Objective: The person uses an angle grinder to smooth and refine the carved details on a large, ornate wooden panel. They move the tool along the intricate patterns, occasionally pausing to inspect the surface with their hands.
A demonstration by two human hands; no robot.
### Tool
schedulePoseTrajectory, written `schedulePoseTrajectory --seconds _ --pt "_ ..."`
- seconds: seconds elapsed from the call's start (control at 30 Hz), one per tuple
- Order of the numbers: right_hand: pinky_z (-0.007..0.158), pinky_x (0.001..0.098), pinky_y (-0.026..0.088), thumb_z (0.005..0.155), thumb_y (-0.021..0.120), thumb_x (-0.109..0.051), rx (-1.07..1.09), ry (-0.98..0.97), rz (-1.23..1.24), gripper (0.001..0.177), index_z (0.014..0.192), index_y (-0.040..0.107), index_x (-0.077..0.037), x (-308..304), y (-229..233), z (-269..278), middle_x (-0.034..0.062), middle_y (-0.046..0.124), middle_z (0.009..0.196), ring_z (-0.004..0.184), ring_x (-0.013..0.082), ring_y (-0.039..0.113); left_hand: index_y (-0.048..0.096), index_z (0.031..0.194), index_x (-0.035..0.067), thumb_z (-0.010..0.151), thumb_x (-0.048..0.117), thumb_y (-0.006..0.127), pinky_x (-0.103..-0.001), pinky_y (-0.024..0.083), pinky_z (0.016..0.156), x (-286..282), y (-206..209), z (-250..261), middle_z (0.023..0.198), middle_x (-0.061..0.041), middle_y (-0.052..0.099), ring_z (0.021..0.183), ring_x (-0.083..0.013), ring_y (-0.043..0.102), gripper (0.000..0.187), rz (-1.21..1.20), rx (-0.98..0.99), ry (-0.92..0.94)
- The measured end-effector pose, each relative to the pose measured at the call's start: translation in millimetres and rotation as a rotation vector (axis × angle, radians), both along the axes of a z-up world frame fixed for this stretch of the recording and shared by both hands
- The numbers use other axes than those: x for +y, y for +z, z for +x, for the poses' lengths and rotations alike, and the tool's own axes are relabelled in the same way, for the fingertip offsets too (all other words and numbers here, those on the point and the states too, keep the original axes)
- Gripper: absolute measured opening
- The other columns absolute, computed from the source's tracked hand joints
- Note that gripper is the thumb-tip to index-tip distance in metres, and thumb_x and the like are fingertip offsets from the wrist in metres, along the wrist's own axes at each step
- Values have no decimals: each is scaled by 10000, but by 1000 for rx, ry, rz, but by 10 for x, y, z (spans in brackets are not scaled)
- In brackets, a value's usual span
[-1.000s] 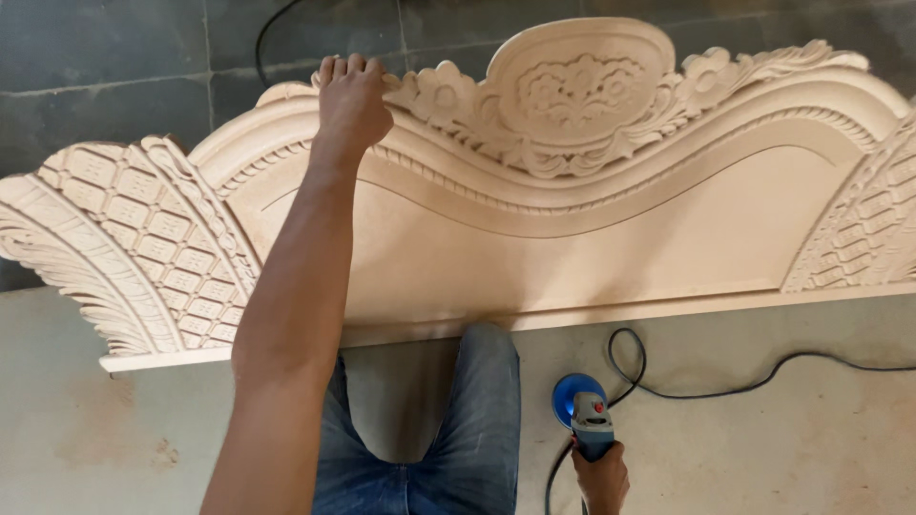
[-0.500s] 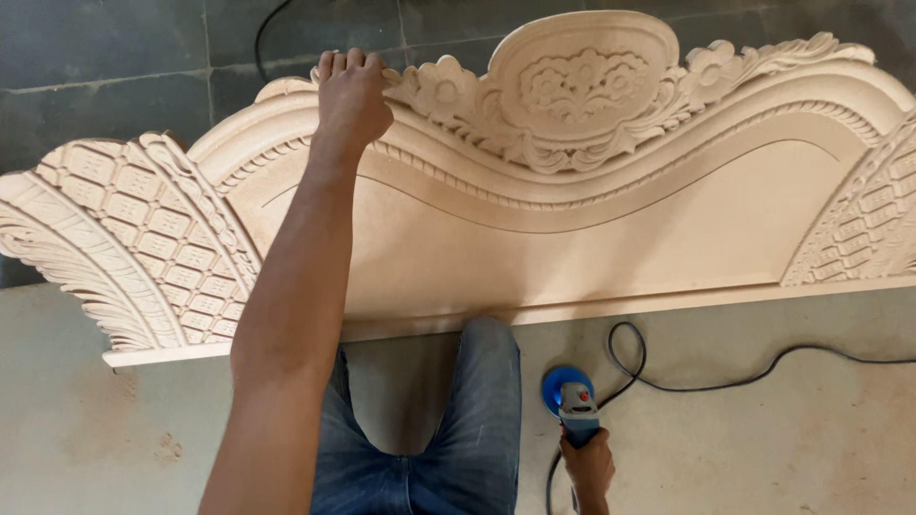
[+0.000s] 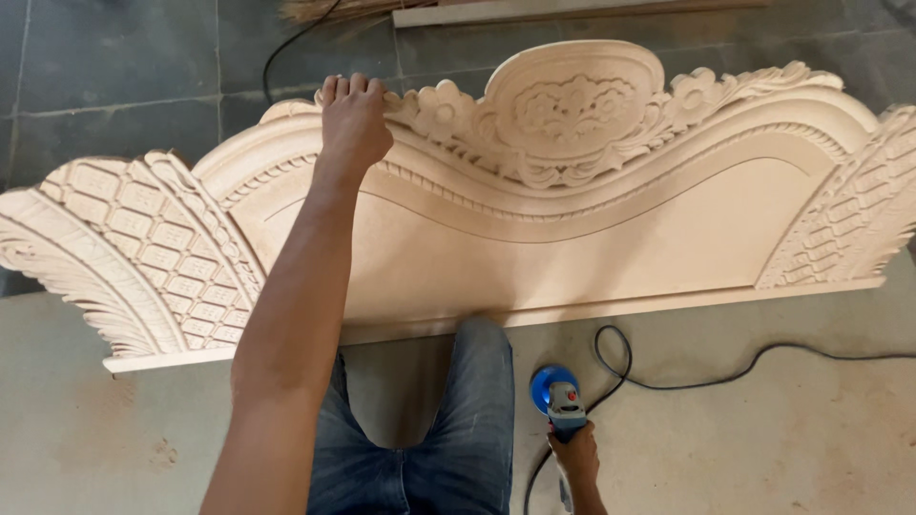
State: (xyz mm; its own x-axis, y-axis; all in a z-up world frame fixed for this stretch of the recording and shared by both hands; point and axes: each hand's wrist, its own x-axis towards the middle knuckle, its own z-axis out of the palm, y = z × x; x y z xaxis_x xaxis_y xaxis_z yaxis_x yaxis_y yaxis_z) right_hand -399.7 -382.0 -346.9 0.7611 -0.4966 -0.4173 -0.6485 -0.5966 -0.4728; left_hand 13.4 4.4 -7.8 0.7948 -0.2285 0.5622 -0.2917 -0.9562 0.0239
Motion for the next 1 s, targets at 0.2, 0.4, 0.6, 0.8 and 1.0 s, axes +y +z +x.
schedulePoseTrajectory --seconds 0.2,0.4,0.6,0.8,1.0 --pt "1189 524 311 682 888 -473 -508 43 -148 1130 1507 337 69 -6 222 525 304 404 1512 1439 454 339 667 1182 39 734 12 658 -494 275 1172 -35 6 -65 1161 -206 616 1207 -407 534 449 -24 25 -7" --pt "1230 512 307 867 824 -292 -1102 341 6 850 1519 386 33 477 1210 1956 270 413 1553 1478 440 357 668 1161 27 651 24 675 -538 261 1124 7 17 -56 1150 -214 620 1201 -427 524 511 34 -27 -22" --pt "1255 536 295 978 747 -306 -1251 630 -121 708 1535 408 -29 878 3007 3392 241 349 1616 1536 442 305 675 1243 36 750 13 653 -510 308 1176 49 -6 -104 1172 -203 624 1185 -409 537 494 48 -49 -39" --pt "1209 603 192 892 711 -421 -1029 798 -471 707 1450 453 -73 924 3736 4226 184 364 1557 1492 382 268 678 1173 52 764 9 640 -505 322 1153 68 -16 -77 1190 -180 637 1215 -414 547 413 43 -49 -43" --pt "1208 610 111 835 734 -447 -1016 757 -486 726 1394 477 -62 968 3538 4405 185 419 1445 1439 369 273 671 1226 66 815 20 619 -527 289 1194 74 -24 -40 1240 -172 638 1243 -394 532 416 39 42 -6"
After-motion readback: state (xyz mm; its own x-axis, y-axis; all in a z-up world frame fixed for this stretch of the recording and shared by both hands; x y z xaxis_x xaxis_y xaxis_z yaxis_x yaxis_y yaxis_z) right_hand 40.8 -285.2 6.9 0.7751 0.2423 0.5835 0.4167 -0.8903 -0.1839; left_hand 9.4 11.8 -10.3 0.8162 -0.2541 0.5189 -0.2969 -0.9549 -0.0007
